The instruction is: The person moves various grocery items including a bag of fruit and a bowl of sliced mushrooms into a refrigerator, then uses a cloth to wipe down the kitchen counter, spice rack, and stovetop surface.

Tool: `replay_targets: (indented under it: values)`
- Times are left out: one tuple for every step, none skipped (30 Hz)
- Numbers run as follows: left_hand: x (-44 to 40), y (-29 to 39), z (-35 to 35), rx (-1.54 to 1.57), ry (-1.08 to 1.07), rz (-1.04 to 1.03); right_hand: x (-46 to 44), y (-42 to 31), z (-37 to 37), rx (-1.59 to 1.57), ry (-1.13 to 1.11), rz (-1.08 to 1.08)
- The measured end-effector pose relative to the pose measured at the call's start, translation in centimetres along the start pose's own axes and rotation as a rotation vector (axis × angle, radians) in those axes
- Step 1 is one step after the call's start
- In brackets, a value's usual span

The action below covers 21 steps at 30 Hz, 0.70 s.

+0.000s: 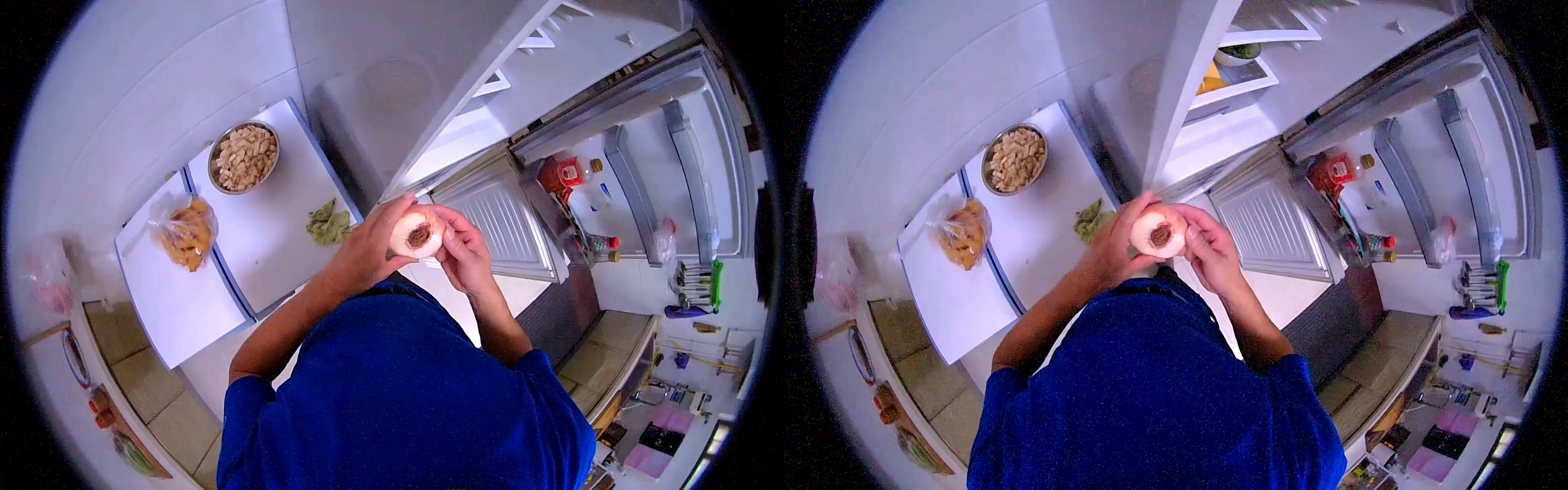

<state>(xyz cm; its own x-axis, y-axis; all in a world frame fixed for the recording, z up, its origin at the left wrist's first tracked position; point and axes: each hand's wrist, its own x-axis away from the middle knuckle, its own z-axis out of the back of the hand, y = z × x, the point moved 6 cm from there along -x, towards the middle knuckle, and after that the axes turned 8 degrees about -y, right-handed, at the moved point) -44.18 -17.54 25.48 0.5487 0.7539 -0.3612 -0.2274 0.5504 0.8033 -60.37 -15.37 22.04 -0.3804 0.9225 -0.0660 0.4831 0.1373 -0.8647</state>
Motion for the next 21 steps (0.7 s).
replay_targets:
  values:
    - [0.0, -0.1, 0.0, 0.075, 0.007, 0.007, 0.2, 0.3, 0.4, -0.046, 0.042, -0.008]
    - [-0.1, 0.0, -0.1, 0.077, 0.0, 0.003, 0.4, 0.5, 0.7, -0.091, 0.083, -0.015]
    - [-0.3, -0.1, -0.1, 0.096, -0.025, 0.01, 0.5, 0.5, 0.6, -0.091, 0.088, -0.008]
    - [-0.5, -0.2, -0.1, 0.114, -0.048, 0.017, 0.6, 0.5, 0.7, -0.105, 0.127, 0.001]
    - [-0.6, -0.1, -0.1, 0.112, -0.051, 0.012, 0.7, 0.5, 0.8, -0.117, 0.165, 0.009]
    - [-0.8, -0.3, -0.1, 0.157, -0.076, 0.059, 0.7, 0.3, 0.9, -0.118, 0.165, 0.014]
    - [-0.9, -0.5, -0.3, 0.201, -0.1, 0.108, 0.7, 0.3, 0.9, -0.114, 0.155, -0.005]
    - [-0.9, -0.7, -0.5, 0.197, -0.103, 0.105, 0.7, 0.3, 1.0, -0.111, 0.145, -0.023]
    - [-1.0, -1.0, -0.7, 0.206, -0.094, 0.128, 0.7, 0.2, 1.1, -0.113, 0.145, -0.018]
    - [-1.1, -1.2, -0.8, 0.216, -0.084, 0.151, 0.7, 0.1, 1.1, -0.153, 0.115, -0.018]
    - [-1.1, -1.2, -0.9, 0.213, -0.088, 0.148, 0.6, 0.1, 1.0, -0.192, 0.086, -0.017]
    - [-1.3, -1.0, -0.8, 0.296, -0.087, 0.193, 0.6, -0.1, 1.1, -0.192, 0.086, -0.012]
    - [-1.4, -1.0, -0.8, 0.38, -0.086, 0.238, 0.5, -0.6, 0.7, -0.099, 0.03, -0.003]
    - [-1.5, -1.0, -0.9, 0.379, -0.087, 0.237, 0.4, -1.0, 0.3, -0.006, -0.026, 0.004]
    - [-1.6, -1.0, -0.8, 0.356, -0.084, 0.228, 0.3, -1.2, 0.1, -0.007, -0.027, 0.005]
    - [-1.7, -1.1, -0.8, 0.332, -0.079, 0.22, 0.2, -1.4, -0.2, 0.01, -0.042, 0.017]
    - [-1.7, -1.3, -0.9, 0.331, -0.077, 0.222, 0.1, -1.5, -0.3, 0.025, -0.056, 0.029]
    - [-1.8, -1.4, -0.9, 0.323, -0.066, 0.211, 0.1, -1.5, -0.3, 0.023, -0.057, 0.026]
    - [-1.8, -1.4, -0.9, 0.315, -0.055, 0.199, 0.1, -1.5, -0.2, 0.036, -0.049, 0.027]
    - [-1.7, -1.4, -1.0, 0.315, -0.054, 0.201, 0.1, -1.5, -0.1, 0.049, -0.041, 0.029]
    - [-1.8, -1.3, -1.1, 0.291, -0.084, 0.215, 0.2, -1.5, 0.2, 0.048, -0.042, 0.028]
